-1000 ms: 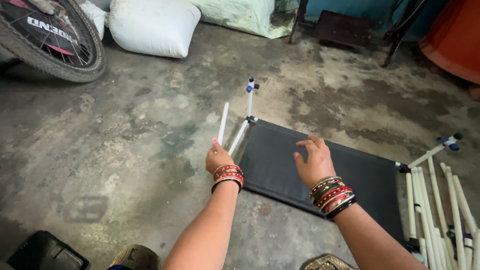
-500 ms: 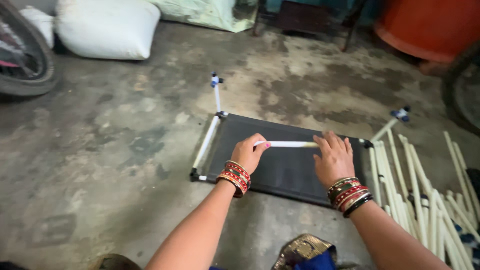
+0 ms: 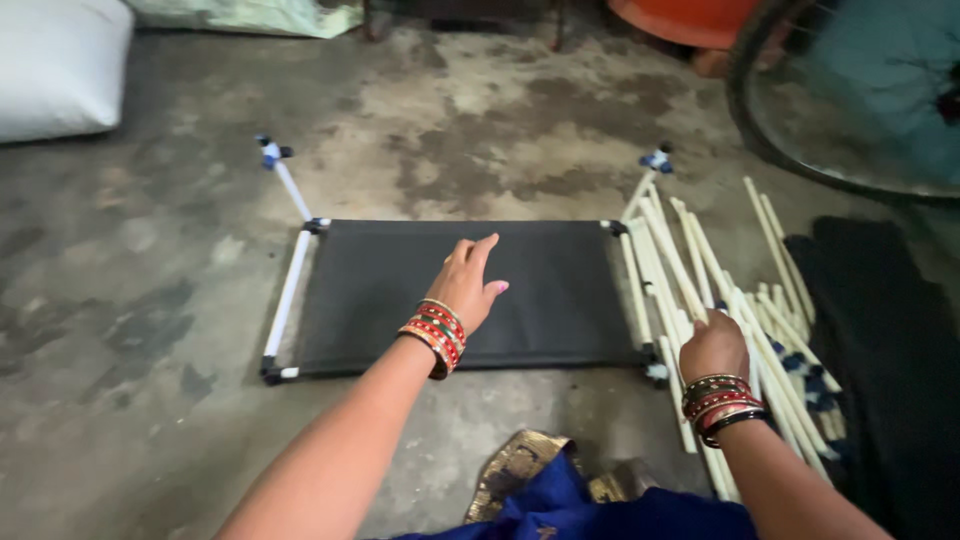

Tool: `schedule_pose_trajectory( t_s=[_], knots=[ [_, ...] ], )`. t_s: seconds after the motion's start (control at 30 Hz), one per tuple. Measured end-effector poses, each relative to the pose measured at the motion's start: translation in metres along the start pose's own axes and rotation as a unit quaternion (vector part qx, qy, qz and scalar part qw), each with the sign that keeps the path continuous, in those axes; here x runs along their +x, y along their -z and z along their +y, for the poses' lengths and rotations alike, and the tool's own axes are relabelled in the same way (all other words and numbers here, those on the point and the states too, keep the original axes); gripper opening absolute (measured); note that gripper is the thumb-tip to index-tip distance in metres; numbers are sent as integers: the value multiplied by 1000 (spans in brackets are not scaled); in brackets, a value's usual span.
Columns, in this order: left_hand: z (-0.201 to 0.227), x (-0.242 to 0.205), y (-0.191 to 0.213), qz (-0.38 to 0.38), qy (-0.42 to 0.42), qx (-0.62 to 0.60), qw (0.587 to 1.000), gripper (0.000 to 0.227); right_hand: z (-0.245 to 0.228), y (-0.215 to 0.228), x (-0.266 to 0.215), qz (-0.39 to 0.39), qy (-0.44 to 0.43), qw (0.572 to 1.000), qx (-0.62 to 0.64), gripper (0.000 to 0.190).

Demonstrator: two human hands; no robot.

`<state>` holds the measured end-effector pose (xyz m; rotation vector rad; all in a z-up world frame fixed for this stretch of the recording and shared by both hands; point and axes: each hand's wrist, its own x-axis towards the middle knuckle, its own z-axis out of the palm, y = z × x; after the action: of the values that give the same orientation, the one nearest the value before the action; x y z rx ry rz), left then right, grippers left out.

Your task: The person sits on the floor and assembles a folding fabric cot, inserting white tubular frame poles into the fabric sleeves and plastic corner joints, and detaching and reattaching poles on the cot frame. They handle loose poles from a pile beside them and press joints into place by hand.

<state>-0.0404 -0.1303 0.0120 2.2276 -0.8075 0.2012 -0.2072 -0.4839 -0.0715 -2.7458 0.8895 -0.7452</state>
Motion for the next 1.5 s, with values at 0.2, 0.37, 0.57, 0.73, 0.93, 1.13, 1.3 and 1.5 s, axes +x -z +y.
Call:
schedule_pose_trajectory(
  t_s=[0.2, 0.37, 0.57, 0.73, 0.93, 1.13, 1.3, 1.5],
  knots=[
    [19, -6, -32, -43, 21, -4, 999, 63, 100, -47, -8, -230, -39, 923, -306, 30],
    [17, -8, -40, -55, 16, -1, 998, 62, 108, -39, -22, -100, -269, 956, -67, 50],
    [2, -10, -40, -61, 37, 1, 997, 58, 68, 1, -23, -168, -293, 937, -86, 54],
    [-12, -15, -42, -64, 46, 12, 997, 57, 44, 20, -28, -168, -258, 945, -115, 56],
    [-20, -18, -41, -54, 59, 14, 997, 56, 32, 26, -34, -166, -245, 949, -108, 64],
    [-24, -20, -36, -56, 81, 25, 995, 53, 17, 14, -30, -125, -157, 977, -73, 62],
    [-44, -34, -35, -94, 124, 85, 984, 52, -15, -30, -27, -89, 52, 994, 19, 49],
    [-96, -61, -40, -168, 145, 85, 971, 43, -49, -66, -39, -193, 54, 980, -18, 47]
  ],
)
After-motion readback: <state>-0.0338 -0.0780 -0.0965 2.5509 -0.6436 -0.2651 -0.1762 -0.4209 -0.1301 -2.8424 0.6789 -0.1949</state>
